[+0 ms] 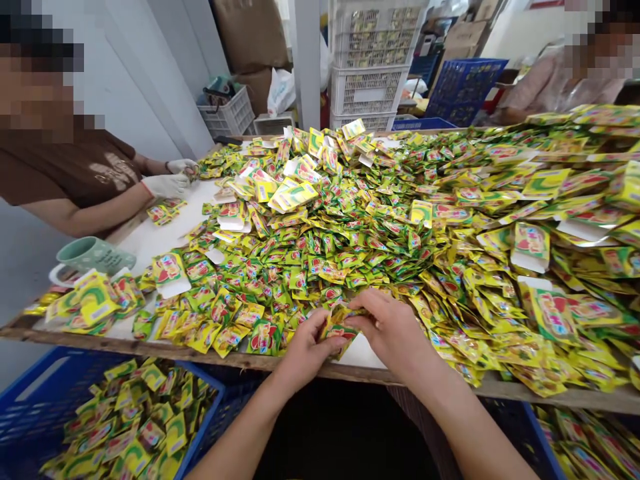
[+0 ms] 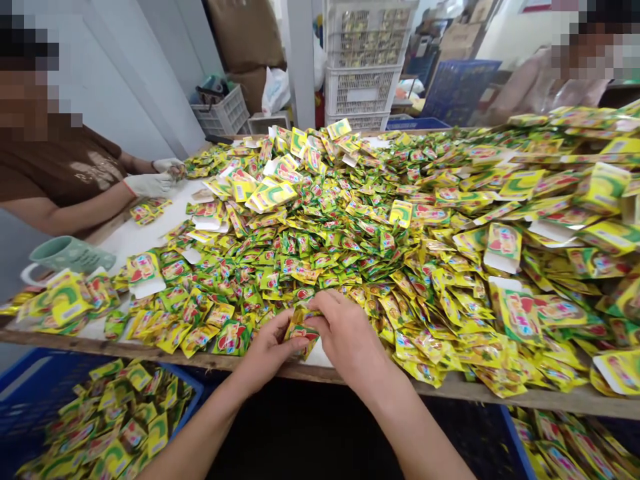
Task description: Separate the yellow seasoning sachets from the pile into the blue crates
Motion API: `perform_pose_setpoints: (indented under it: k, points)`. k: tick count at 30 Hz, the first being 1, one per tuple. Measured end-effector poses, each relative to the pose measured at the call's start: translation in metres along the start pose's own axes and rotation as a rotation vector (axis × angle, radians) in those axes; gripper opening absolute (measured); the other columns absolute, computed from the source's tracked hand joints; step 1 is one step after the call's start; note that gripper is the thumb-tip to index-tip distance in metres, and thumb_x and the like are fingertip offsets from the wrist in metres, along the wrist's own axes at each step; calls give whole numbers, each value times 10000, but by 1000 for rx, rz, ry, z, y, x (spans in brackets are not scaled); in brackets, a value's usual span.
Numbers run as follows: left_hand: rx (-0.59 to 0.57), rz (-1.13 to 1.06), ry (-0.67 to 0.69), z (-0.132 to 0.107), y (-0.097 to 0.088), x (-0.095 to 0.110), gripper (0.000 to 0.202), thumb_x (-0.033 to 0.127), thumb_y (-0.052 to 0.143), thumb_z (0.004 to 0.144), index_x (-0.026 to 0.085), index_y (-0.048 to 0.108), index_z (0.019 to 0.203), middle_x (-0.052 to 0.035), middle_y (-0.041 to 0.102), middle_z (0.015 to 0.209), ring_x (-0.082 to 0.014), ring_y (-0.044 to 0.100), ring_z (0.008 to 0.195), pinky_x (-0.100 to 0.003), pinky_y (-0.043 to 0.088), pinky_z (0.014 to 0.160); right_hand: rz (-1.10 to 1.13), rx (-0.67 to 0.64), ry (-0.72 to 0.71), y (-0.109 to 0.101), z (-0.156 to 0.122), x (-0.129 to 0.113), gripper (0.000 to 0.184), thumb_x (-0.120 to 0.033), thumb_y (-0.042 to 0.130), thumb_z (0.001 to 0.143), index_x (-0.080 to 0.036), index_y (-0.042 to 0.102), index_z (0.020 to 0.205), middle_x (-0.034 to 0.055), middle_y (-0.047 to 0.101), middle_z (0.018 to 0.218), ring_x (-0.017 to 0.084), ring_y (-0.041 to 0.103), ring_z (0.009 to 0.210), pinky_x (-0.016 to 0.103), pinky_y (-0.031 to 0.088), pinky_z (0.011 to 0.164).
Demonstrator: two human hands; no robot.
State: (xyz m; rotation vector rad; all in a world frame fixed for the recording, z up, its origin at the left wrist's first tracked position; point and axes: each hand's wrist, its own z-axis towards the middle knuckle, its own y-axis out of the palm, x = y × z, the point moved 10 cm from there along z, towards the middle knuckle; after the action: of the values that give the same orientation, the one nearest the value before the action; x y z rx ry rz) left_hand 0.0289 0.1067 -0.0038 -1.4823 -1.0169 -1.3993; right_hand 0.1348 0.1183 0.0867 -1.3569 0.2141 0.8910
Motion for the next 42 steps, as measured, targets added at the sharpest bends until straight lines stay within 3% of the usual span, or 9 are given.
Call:
perform_pose_setpoints:
  k: [4, 10, 15, 18, 21, 26, 29, 33, 42]
  points:
    - [32, -53, 1, -5, -7, 2, 401, 267, 697, 765, 222, 605, 1152, -29, 656, 1090, -223, 572, 1034, -292, 432, 897, -81, -16, -178, 8, 1, -27, 117, -238, 615, 866, -223, 716, 809, 75, 611, 1042, 234, 493, 1028, 377, 423, 876]
    - [34, -43, 15, -10, -9, 1, 310, 241, 685, 758, 211, 676, 1066, -38, 699, 1078, -233, 606, 1009, -322, 440, 926, -71, -191, -155, 36, -10, -32, 173, -380, 647, 835, -234, 733, 799, 86, 596, 1122, 284, 439, 1160, 472, 392, 959]
    - [-25, -49, -42, -22, -15, 6, 366, 355, 536, 890, 225, 618, 1222, -68, 635, 1248, -247, 540, 1180, -384, 351, 1062, 519, 153, 232, 20, -34, 20, 236, -308, 583, 877, -247, 662, 1090, 64, 626, 981, 176, 597, 817, 303, 510, 688]
    - [-129, -73, -66, -32, -16, 13, 391, 366, 409, 950, 258, 577, 1286, -47, 539, 1381, -233, 429, 1315, -400, 232, 1141, 845, 26, 463, 56, -50, 34, 183, -341, 652, 805, -197, 692, 910, 7, 592, 738, 102, 502, 532, 218, 427, 459]
    - [-185, -67, -58, -34, -16, 18, 348, 330, 581, 867, 259, 647, 1201, -56, 626, 1276, -254, 531, 1215, -397, 336, 1082, 857, 20, 458, 65, -48, 28, 75, -236, 670, 751, -189, 710, 792, 1, 588, 728, 92, 493, 561, 188, 396, 459]
    - [127, -263, -142, -20, -38, 4, 187, 210, 684, 742, 199, 721, 924, -46, 730, 941, -201, 653, 913, -311, 481, 868, 812, 74, 422, 63, -32, 24, 162, -252, 628, 793, -223, 755, 890, -8, 574, 718, 51, 408, 444, 176, 330, 378]
    - [236, -420, -179, -13, -42, -2, 148, 166, 670, 719, 183, 701, 864, -34, 722, 876, -170, 655, 851, -278, 497, 810, 819, 35, 342, 62, -22, 20, 235, -302, 607, 839, -262, 732, 1034, 22, 623, 846, 64, 474, 494, 190, 431, 422]
    - [287, -247, -92, -10, -52, 3, 180, 221, 717, 733, 195, 742, 909, -45, 743, 965, -187, 662, 920, -292, 498, 868, 820, 87, 294, 52, -15, 23, 224, -344, 630, 835, -246, 747, 998, 54, 661, 887, 134, 598, 695, 239, 546, 555]
    - [267, 2, 84, -7, -48, 22, 148, 251, 666, 803, 200, 737, 923, -53, 743, 927, -195, 680, 872, -302, 534, 812, 887, 113, 424, 56, -18, 42, 186, -349, 719, 756, -200, 750, 862, 27, 690, 788, 128, 643, 547, 259, 571, 522]
